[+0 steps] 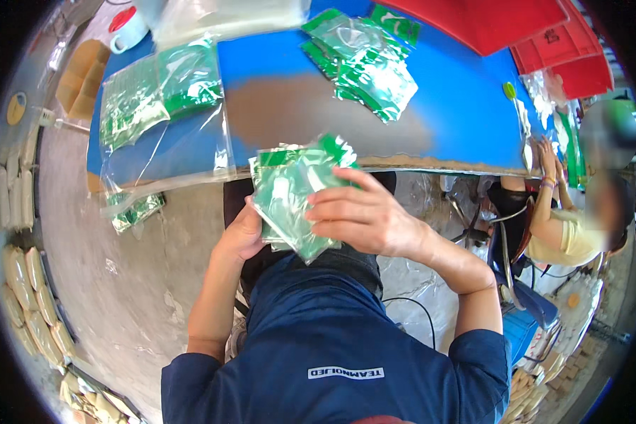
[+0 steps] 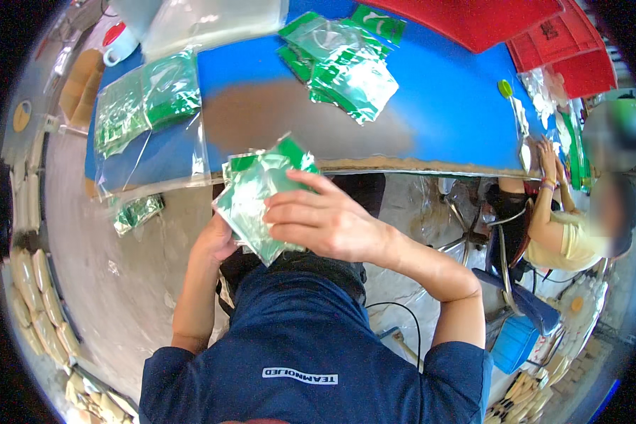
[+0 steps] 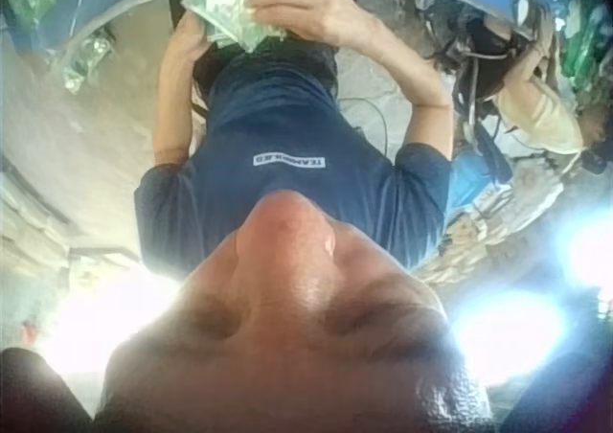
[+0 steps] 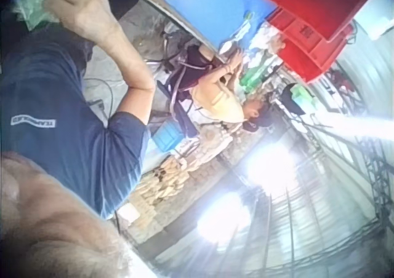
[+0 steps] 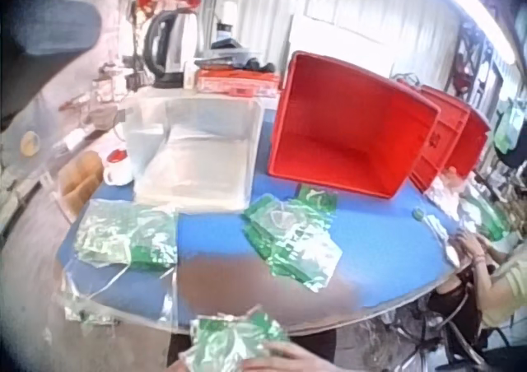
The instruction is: The recorder is seen counting and placing small green packets into clear plastic bags in a manufacturing setting.
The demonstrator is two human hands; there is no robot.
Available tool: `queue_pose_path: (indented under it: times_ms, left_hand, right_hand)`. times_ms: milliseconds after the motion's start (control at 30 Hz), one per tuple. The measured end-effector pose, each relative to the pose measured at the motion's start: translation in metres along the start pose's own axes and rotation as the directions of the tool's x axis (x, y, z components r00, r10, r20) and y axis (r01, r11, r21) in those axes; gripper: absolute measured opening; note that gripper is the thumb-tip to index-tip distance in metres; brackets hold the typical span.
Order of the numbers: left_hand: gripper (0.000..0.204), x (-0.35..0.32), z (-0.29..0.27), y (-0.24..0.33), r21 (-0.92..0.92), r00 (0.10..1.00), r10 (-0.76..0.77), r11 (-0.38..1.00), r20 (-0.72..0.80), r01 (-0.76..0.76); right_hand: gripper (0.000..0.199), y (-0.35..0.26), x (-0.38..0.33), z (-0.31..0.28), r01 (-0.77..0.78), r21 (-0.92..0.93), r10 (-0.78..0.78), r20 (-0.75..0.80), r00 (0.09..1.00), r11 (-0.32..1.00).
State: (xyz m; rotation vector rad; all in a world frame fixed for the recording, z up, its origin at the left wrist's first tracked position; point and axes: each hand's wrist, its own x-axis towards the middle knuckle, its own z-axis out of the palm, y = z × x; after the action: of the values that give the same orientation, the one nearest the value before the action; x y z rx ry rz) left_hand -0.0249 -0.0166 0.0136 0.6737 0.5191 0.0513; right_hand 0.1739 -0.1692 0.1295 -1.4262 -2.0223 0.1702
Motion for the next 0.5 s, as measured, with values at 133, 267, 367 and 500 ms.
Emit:
queue_pose_path:
  times_ms: [133,267,367,500]
  left_hand:
    - [0.111,0.013,-0.003,0.02,-0.093,0.929,-0.057,0.991,0.367,0.098]
    - [0.074,0.012,-0.002,0.031,0.268,0.92,-0.248,0.949,0.303,0.168]
    - [0.062,0.01,0.014,0.027,0.396,0.925,-0.271,0.906,0.265,0.151]
    - [0.057,0.005,0.028,0.021,0.257,0.986,-0.099,0.964,0.135,0.061]
  right_hand:
    - [0.03,-0.001,-0.015,0.002,-0.007,0.05,0.004,0.062,0.998,0.999]
    - [0.029,-0.003,-0.018,0.003,0.021,0.103,-0.036,0.14,0.99,0.994]
    - [0.027,0.004,-0.021,0.014,0.07,0.096,-0.082,0.128,0.988,0.993]
    - [0.022,0.052,-0.03,0.0,-0.102,-0.193,0.076,-0.136,0.988,0.976]
